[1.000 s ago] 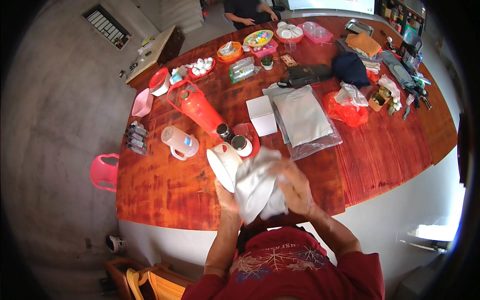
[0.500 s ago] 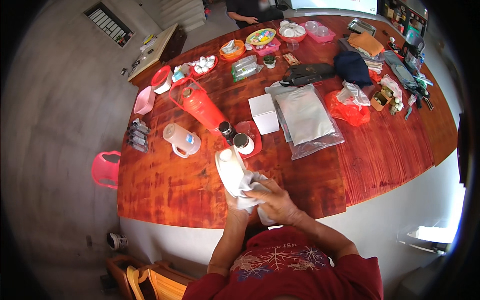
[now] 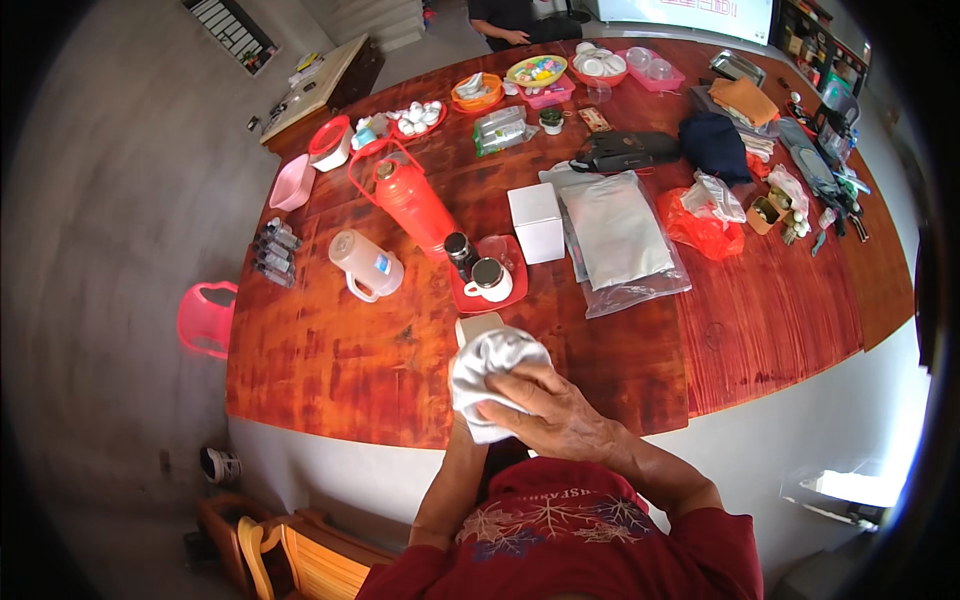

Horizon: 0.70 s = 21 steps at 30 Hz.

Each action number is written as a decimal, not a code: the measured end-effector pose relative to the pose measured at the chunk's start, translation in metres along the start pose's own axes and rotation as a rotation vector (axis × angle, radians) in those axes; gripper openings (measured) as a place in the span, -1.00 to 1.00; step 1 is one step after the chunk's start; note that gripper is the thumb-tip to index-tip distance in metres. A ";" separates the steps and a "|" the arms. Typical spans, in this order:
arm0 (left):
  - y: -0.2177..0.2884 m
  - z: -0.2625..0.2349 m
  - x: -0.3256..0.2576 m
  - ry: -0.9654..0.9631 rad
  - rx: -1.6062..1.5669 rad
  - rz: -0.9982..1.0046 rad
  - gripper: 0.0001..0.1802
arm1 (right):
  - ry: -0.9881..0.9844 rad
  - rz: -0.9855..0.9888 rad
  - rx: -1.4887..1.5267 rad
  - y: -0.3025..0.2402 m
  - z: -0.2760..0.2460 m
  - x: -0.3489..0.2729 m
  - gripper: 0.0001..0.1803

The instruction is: The person wipes several items on a cluttered table using a white cloth. They handle a small box, a mug, a thermos, and a pitcher, wiping each one individually and placing them back on the table.

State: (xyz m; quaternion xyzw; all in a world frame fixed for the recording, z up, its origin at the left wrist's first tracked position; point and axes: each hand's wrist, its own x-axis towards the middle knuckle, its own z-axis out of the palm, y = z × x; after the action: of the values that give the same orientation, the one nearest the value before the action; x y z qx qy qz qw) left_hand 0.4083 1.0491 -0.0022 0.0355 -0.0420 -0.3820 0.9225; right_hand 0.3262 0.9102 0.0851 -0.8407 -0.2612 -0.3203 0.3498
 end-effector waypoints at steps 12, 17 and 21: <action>0.017 0.006 -0.023 0.275 0.381 0.005 -0.18 | -0.286 0.217 0.429 0.029 -0.011 0.048 -0.69; 0.042 0.005 -0.017 0.146 0.520 -0.200 -0.27 | -0.117 0.539 0.734 0.049 0.030 0.032 -0.85; 0.081 -0.055 -0.017 0.100 0.173 -0.109 -0.37 | 0.242 0.654 0.526 0.018 0.076 0.034 -0.80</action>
State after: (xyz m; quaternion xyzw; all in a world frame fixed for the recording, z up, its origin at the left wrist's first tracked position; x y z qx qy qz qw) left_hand 0.4587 1.1202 -0.0500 0.1360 -0.0269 -0.4243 0.8948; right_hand 0.3874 0.9638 0.0599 -0.7180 -0.0113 -0.2114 0.6630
